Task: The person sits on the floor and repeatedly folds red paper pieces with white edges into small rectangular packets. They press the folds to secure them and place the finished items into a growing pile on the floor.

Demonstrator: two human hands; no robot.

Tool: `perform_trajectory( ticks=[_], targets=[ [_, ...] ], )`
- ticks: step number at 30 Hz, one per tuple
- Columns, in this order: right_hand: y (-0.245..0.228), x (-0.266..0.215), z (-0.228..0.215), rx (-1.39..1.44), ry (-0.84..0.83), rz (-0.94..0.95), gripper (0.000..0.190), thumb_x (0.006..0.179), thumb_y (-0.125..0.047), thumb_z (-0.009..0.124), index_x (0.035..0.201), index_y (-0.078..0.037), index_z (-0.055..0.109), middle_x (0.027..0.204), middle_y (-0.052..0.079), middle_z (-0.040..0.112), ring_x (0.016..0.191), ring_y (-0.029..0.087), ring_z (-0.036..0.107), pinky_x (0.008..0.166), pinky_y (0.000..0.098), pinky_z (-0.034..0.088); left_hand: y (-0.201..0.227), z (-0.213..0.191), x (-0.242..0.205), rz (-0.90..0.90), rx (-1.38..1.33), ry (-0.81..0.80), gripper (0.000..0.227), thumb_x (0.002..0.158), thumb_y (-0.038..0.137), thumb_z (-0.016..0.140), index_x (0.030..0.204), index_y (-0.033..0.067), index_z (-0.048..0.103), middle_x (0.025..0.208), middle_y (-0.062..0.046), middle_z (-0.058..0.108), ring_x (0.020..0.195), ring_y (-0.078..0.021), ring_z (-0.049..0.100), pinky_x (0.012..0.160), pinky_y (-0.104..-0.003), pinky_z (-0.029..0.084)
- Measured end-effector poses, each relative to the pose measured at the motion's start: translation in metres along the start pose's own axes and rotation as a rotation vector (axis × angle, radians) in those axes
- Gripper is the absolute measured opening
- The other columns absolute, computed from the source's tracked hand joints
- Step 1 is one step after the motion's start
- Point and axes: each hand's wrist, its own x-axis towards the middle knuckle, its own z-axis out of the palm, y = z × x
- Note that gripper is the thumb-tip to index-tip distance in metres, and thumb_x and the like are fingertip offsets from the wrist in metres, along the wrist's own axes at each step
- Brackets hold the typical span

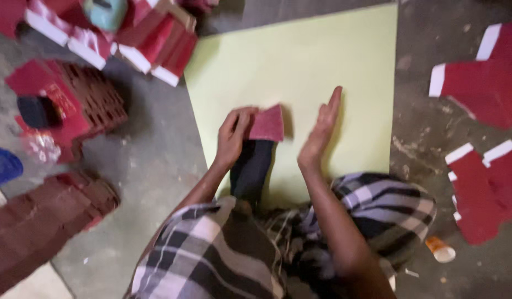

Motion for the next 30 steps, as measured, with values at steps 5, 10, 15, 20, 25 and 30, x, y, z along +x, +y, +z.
perform_trajectory(
  ticks=[5, 10, 15, 20, 25, 30],
  targets=[
    [0.013, 0.006, 0.015, 0.073, -0.066, 0.02, 0.097, 0.104, -0.078, 0.018, 0.168, -0.006, 0.009, 0.177, 0.017, 0.013, 0.167, 0.03, 0.011, 0.138, 0.0453, 0.009, 0.003, 0.006, 0.015, 0.1, 0.107, -0.071, 0.027, 0.111, 0.022, 0.052, 0.121, 0.002, 0.067, 0.12, -0.009, 0.062, 0.11, -0.0173, 0.061, 0.099, -0.029, 0.049],
    [0.018, -0.012, 0.015, 0.015, -0.127, 0.033, 0.097, 0.103, -0.079, 0.018, 0.168, -0.007, 0.017, 0.177, 0.016, 0.021, 0.167, 0.028, 0.02, 0.138, 0.0452, 0.015, -0.001, 0.007, -0.004, 0.052, 0.156, -0.005, 0.027, 0.111, 0.023, 0.052, 0.12, 0.0023, 0.067, 0.116, -0.008, 0.06, 0.104, -0.017, 0.059, 0.092, -0.03, 0.048],
    [0.015, -0.001, 0.019, 0.136, -0.085, 0.02, 0.1, 0.103, -0.078, 0.027, 0.168, -0.003, 0.011, 0.177, 0.018, 0.016, 0.166, 0.03, 0.014, 0.136, 0.0463, 0.015, -0.009, 0.007, 0.001, 0.081, 0.122, 0.013, 0.029, 0.115, 0.026, 0.05, 0.117, 0.0014, 0.065, 0.11, -0.008, 0.057, 0.102, -0.0146, 0.056, 0.095, -0.029, 0.047],
    [0.004, 0.016, 0.023, 0.015, -0.109, -0.042, 0.099, 0.105, -0.078, 0.023, 0.167, -0.002, 0.013, 0.176, 0.018, 0.017, 0.166, 0.031, 0.014, 0.137, 0.0474, 0.014, -0.014, 0.008, 0.024, 0.051, 0.139, 0.04, 0.025, 0.112, 0.024, 0.054, 0.112, 0.0016, 0.065, 0.104, -0.006, 0.057, 0.095, -0.0135, 0.054, 0.087, -0.027, 0.046],
    [0.01, 0.004, 0.02, 0.177, -0.071, -0.007, 0.091, 0.109, -0.071, 0.027, 0.167, -0.002, 0.019, 0.173, 0.021, 0.026, 0.165, 0.03, 0.02, 0.136, 0.0454, 0.013, -0.013, 0.007, 0.008, -0.035, 0.103, 0.011, 0.024, 0.11, 0.024, 0.055, 0.111, 0.0024, 0.065, 0.104, -0.005, 0.055, 0.092, -0.0143, 0.053, 0.084, -0.029, 0.046],
    [0.03, -0.004, 0.018, 0.193, -0.174, 0.104, 0.082, 0.109, -0.069, 0.028, 0.15, -0.001, 0.045, 0.131, 0.014, 0.06, 0.128, 0.024, 0.055, 0.117, 0.0395, 0.04, -0.008, -0.003, -0.009, -0.023, -0.029, -0.098, 0.02, 0.111, 0.023, 0.059, 0.118, 0.004, 0.061, 0.117, -0.005, 0.056, 0.108, -0.015, 0.061, 0.098, -0.03, 0.05]
  ],
)
